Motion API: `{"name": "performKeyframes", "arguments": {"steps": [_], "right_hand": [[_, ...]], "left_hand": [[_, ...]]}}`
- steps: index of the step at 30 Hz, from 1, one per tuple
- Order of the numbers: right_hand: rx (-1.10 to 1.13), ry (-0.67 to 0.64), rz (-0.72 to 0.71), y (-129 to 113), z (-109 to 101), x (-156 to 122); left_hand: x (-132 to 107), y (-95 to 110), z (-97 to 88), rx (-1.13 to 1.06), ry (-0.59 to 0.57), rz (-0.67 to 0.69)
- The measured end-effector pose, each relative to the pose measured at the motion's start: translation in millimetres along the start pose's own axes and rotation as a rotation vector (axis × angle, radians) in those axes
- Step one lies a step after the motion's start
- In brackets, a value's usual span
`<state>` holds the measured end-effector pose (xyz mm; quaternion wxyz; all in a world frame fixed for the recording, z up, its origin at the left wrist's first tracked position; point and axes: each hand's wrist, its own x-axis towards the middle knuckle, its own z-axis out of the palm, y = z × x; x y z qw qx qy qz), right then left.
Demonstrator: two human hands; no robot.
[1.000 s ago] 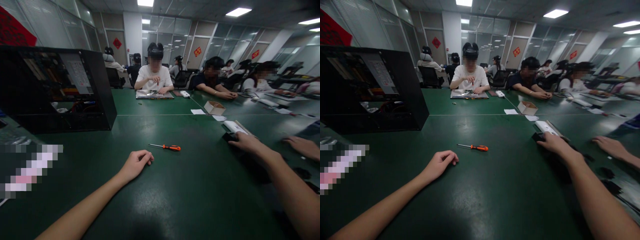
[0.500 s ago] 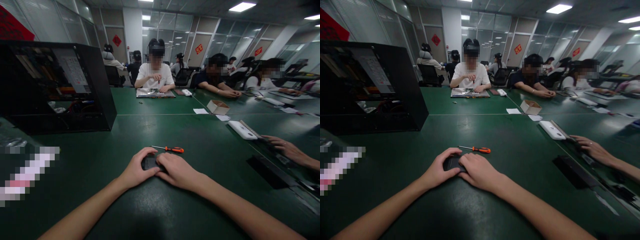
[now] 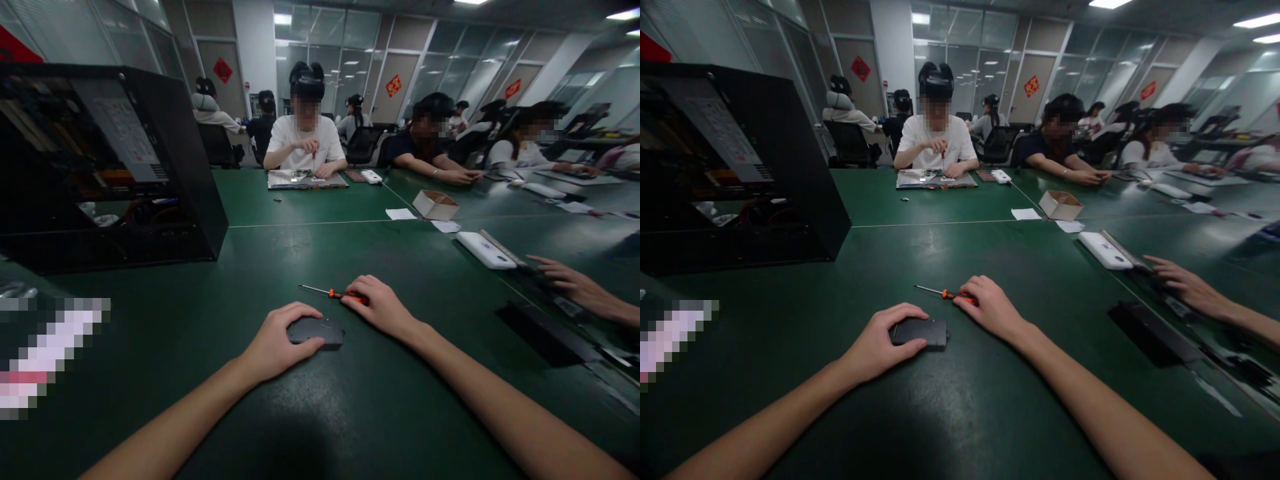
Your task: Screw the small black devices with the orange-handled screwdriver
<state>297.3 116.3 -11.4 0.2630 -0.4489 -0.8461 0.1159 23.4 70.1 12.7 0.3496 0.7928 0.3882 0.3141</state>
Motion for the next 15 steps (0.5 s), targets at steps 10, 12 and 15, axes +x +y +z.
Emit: {"name": "performKeyframes", "arguments": {"steps": [10, 12, 15], "right_hand": [[0.063, 0.039, -0.040, -87, -95, 27], [0.017, 0.036, -0.113, -103, -108, 27], [-0.025, 0.061, -0.188, -114, -110, 25]], "left_hand": [[3, 1, 1.6, 0.054, 0.006, -0.007], [3, 1, 1.9, 0.053, 0.009, 0.001], [3, 1, 2.1, 0.046, 0.013, 0.018]]}}
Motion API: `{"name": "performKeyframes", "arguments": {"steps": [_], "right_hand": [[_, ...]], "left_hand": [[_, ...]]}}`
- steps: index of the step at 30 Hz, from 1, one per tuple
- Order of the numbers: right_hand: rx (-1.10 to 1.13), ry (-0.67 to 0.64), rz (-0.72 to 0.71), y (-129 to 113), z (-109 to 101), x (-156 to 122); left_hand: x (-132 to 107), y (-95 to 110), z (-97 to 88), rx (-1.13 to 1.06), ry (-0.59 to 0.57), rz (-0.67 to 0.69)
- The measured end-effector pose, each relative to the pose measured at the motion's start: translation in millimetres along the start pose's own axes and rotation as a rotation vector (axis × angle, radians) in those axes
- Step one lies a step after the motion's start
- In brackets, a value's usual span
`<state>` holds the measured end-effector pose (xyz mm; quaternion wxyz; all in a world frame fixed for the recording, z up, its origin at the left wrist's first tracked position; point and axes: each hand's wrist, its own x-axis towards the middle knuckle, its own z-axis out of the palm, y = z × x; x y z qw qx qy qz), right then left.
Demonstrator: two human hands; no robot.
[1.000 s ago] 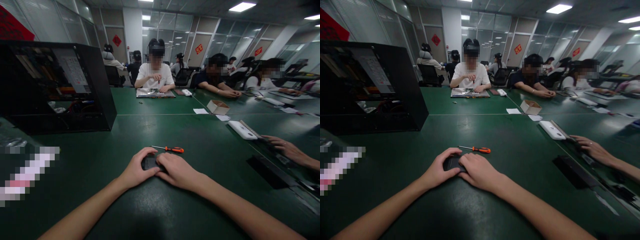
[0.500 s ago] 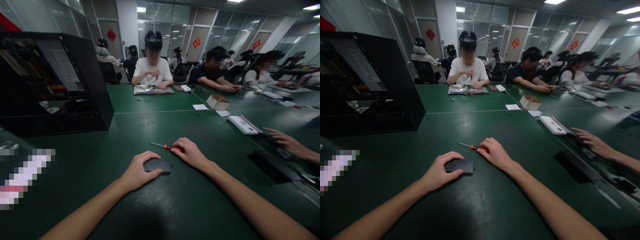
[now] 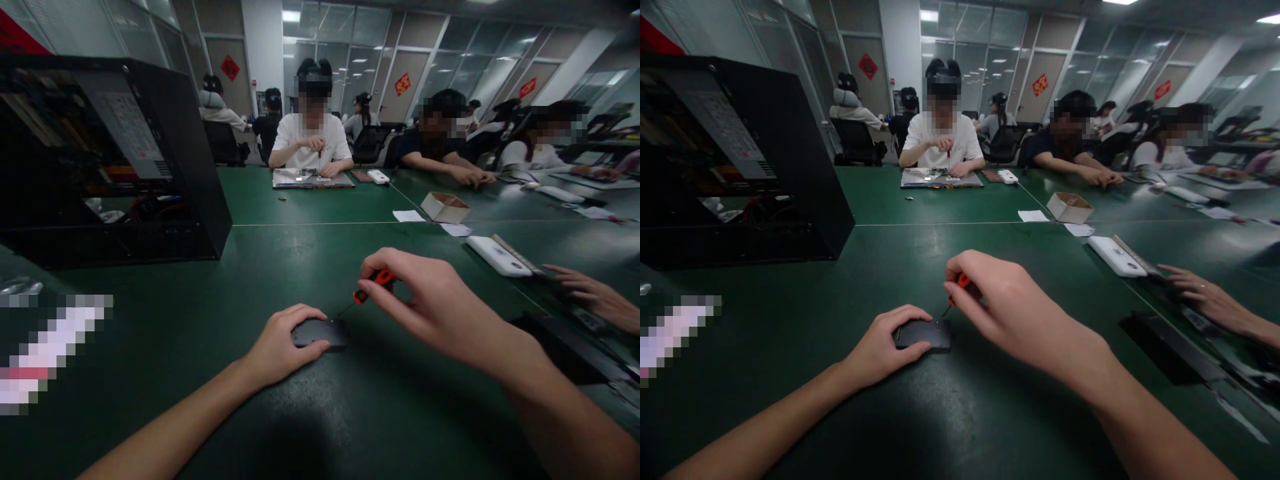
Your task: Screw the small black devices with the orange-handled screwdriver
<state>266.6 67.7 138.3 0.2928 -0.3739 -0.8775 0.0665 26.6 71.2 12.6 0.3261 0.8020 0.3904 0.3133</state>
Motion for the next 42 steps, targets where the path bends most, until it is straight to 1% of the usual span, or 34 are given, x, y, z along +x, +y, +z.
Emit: {"name": "performKeyframes", "arguments": {"steps": [5, 11, 14, 18, 20, 24, 30, 32, 35, 39, 42], "right_hand": [[0.018, 0.004, -0.025, 6, 12, -2], [0.032, 0.032, -0.024, 11, 15, 0], [0.036, 0.073, 0.024, 18, 19, 1], [0.043, 0.138, 0.147, 37, 26, 5], [0.035, 0.157, 0.182, 44, 29, 6], [-0.066, 0.196, 0.196, 45, 32, 6], [-0.341, 0.305, 0.235, 45, 38, 4], [-0.406, 0.327, 0.209, 46, 40, 4], [-0.445, 0.357, 0.101, 42, 41, 3], [-0.376, 0.378, -0.079, 29, 42, 3], [-0.293, 0.369, -0.130, 21, 45, 4]], "left_hand": [[0, 0, -0.4, -0.011, -0.002, 0.006], [-2, -2, -3.5, -0.013, -0.039, 0.006], [-2, -4, -4.3, -0.006, -0.053, 0.001], [-2, -5, -4.1, 0.010, -0.057, 0.003], [-2, -6, -4.1, 0.012, -0.057, 0.005], [-2, -5, -4.7, 0.011, -0.069, 0.005], [-2, -4, -5.3, -0.014, -0.068, -0.006], [-2, -4, -5.2, -0.026, -0.072, -0.016], [-1, -4, -5.2, -0.029, -0.070, -0.023], [-2, -3, -5.1, -0.015, -0.072, -0.028], [-2, -1, -4.0, -0.009, -0.065, -0.016]]}}
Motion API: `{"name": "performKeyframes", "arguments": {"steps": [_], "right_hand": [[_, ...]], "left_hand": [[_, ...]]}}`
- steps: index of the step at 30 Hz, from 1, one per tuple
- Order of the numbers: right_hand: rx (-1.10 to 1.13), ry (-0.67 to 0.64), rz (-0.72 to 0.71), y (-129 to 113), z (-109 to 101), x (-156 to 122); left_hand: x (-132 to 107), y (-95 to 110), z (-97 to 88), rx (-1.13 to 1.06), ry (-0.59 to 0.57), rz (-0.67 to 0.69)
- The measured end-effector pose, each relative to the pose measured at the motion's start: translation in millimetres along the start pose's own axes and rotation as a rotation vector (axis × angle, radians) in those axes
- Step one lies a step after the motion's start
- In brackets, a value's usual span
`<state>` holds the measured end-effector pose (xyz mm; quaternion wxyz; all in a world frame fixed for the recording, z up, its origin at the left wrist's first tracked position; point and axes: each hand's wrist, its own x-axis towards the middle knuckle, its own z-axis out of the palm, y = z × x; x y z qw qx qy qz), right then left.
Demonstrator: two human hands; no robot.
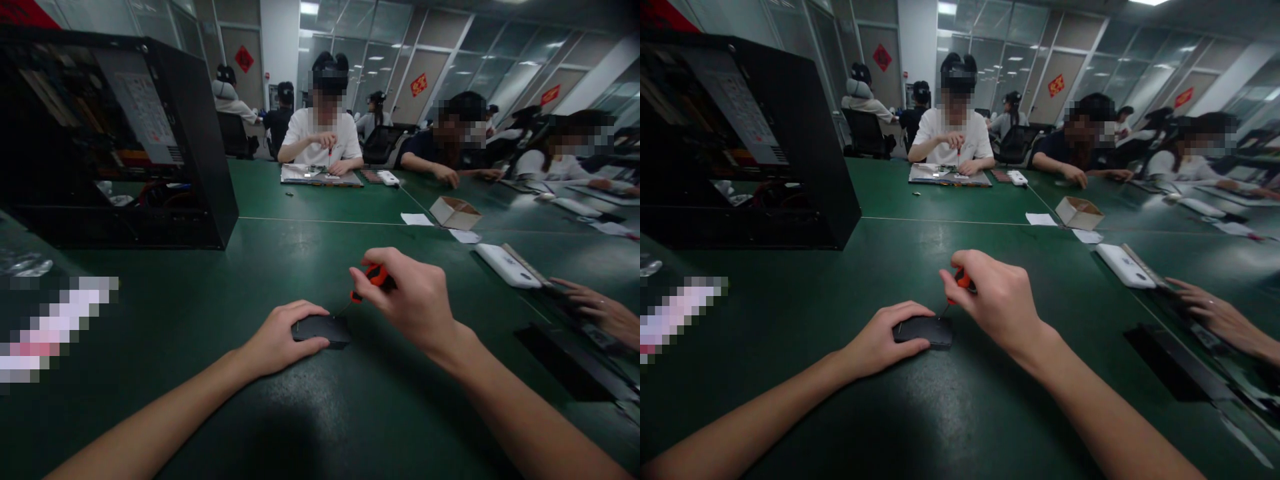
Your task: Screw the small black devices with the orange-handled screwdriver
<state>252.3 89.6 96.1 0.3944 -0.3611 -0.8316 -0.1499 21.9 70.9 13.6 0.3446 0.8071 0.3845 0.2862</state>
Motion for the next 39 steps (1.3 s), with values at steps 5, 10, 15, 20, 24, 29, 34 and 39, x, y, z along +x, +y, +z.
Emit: {"name": "performKeyframes", "arguments": {"steps": [5, 10, 15, 20, 24, 29, 34, 39], "right_hand": [[0.210, -0.154, -0.034, -5, -1, 1], [0.245, -0.223, -0.010, -1, -4, 2], [0.242, -0.184, 0.105, 11, 3, 2], [0.253, -0.166, 0.229, 19, 8, 2], [0.197, -0.155, 0.274, 16, 6, 1], [0.050, -0.094, 0.280, 12, 5, 0], [-0.027, -0.065, 0.244, 10, 3, 0], [-0.169, -0.067, 0.080, 15, 4, -6]], "left_hand": [[0, 1, 1.6, -0.021, 0.023, 0.033], [0, 1, 0.7, -0.007, 0.015, 0.036], [-1, -1, 0.8, 0.009, 0.013, 0.039], [-1, -1, 0.4, 0.021, 0.008, 0.033], [0, 0, 0.0, 0.016, -0.001, 0.024], [0, 0, 0.6, 0.008, 0.006, 0.021], [2, 1, -0.1, 0.007, 0.001, 0.013], [3, 1, -0.4, 0.020, -0.007, 0.011]]}}
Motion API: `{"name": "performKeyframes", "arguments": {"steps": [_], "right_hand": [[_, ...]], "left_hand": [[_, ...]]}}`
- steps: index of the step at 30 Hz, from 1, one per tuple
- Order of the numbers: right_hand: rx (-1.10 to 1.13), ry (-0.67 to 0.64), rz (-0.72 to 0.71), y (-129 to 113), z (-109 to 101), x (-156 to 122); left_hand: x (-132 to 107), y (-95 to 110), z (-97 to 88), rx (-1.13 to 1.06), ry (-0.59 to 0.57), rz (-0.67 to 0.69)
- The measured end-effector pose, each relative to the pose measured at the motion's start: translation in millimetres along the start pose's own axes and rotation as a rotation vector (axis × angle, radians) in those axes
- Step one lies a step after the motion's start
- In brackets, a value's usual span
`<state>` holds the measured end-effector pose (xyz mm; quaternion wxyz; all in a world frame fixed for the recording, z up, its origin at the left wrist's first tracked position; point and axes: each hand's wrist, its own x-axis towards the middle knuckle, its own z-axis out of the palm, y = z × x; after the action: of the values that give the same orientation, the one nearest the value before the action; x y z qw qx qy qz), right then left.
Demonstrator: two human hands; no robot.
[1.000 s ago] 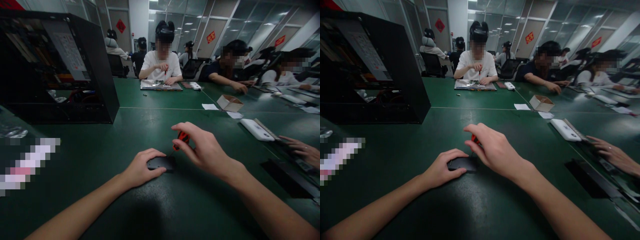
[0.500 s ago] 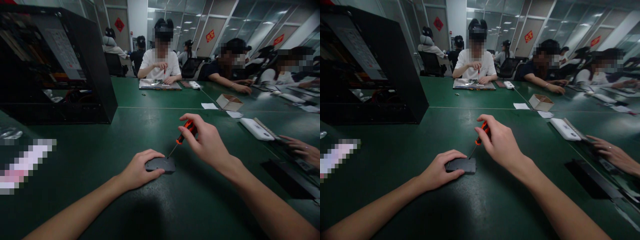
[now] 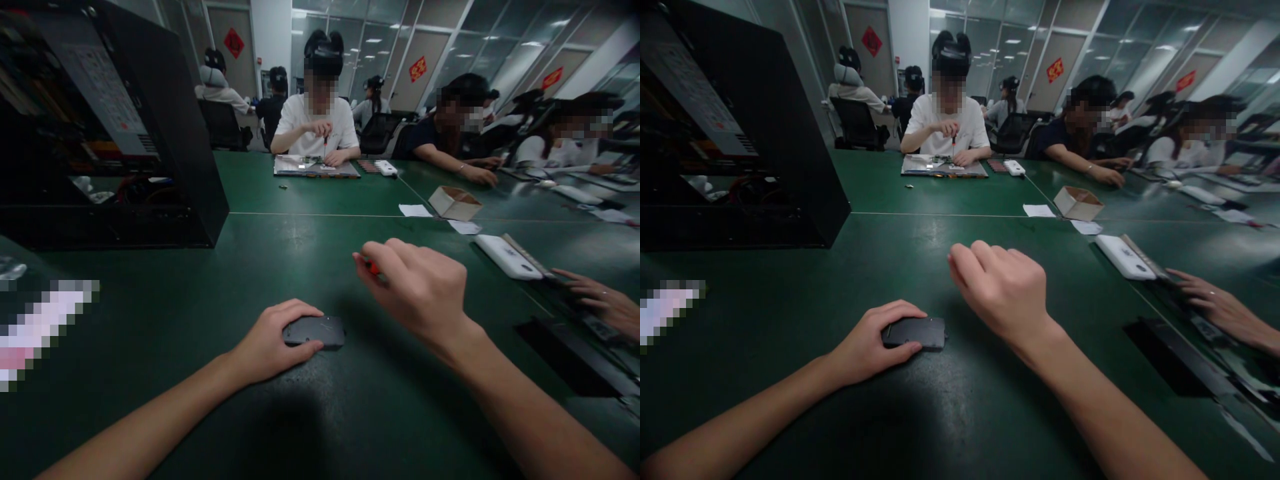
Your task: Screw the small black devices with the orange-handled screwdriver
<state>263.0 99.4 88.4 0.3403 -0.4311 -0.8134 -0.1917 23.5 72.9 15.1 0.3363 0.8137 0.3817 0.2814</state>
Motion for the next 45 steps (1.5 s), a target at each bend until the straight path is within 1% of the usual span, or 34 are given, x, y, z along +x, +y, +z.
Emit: {"name": "performKeyframes", "arguments": {"steps": [2, 3, 4, 6, 8, 9, 11, 15, 19, 25, 29, 34, 36, 39, 41, 45], "right_hand": [[-0.021, -0.001, -0.094, 5, 2, -2], [-0.009, 0.005, -0.113, 8, 2, -3], [0.014, 0.026, -0.103, 10, 1, -3], [0.072, 0.101, -0.009, 11, -5, -2], [0.136, 0.182, 0.114, 8, -14, 1], [0.168, 0.204, 0.153, 5, -18, 2], [0.218, 0.185, 0.155, -3, -22, 3], [0.298, 0.103, 0.054, -13, -19, 3], [0.361, 0.092, 0.018, -15, -13, 3], [0.405, 0.046, 0.004, -18, -11, 3], [0.412, -0.084, 0.017, -18, -15, 5], [0.364, -0.276, 0.053, -12, -32, 7], [0.371, -0.370, 0.044, -9, -40, 8], [0.429, -0.499, -0.009, -7, -49, 10], [0.415, -0.538, -0.024, -7, -51, 10], [0.224, -0.575, 0.027, -5, -55, 8]], "left_hand": [[0, 0, -0.2, 0.000, -0.005, -0.002], [0, 0, -0.4, 0.000, -0.006, -0.005], [0, 0, -0.5, 0.001, -0.008, -0.008], [0, 0, -0.6, -0.002, -0.010, -0.009], [0, -1, -0.5, -0.009, -0.012, -0.002], [0, -2, -0.3, -0.013, -0.013, 0.001], [1, -2, 0.2, -0.017, -0.015, 0.003], [1, -2, 0.7, -0.023, -0.015, 0.005], [1, -1, 0.5, -0.018, -0.014, 0.006], [2, -2, 0.4, -0.019, -0.016, 0.006], [1, -3, 1.1, -0.027, -0.014, 0.017], [1, -3, 1.5, -0.009, -0.022, 0.019], [0, -3, 1.4, 0.001, -0.025, 0.021], [-1, -3, 0.9, 0.033, -0.024, 0.008], [-2, -2, 0.6, 0.048, -0.024, -0.007], [-2, -1, 0.1, 0.052, -0.022, -0.021]]}}
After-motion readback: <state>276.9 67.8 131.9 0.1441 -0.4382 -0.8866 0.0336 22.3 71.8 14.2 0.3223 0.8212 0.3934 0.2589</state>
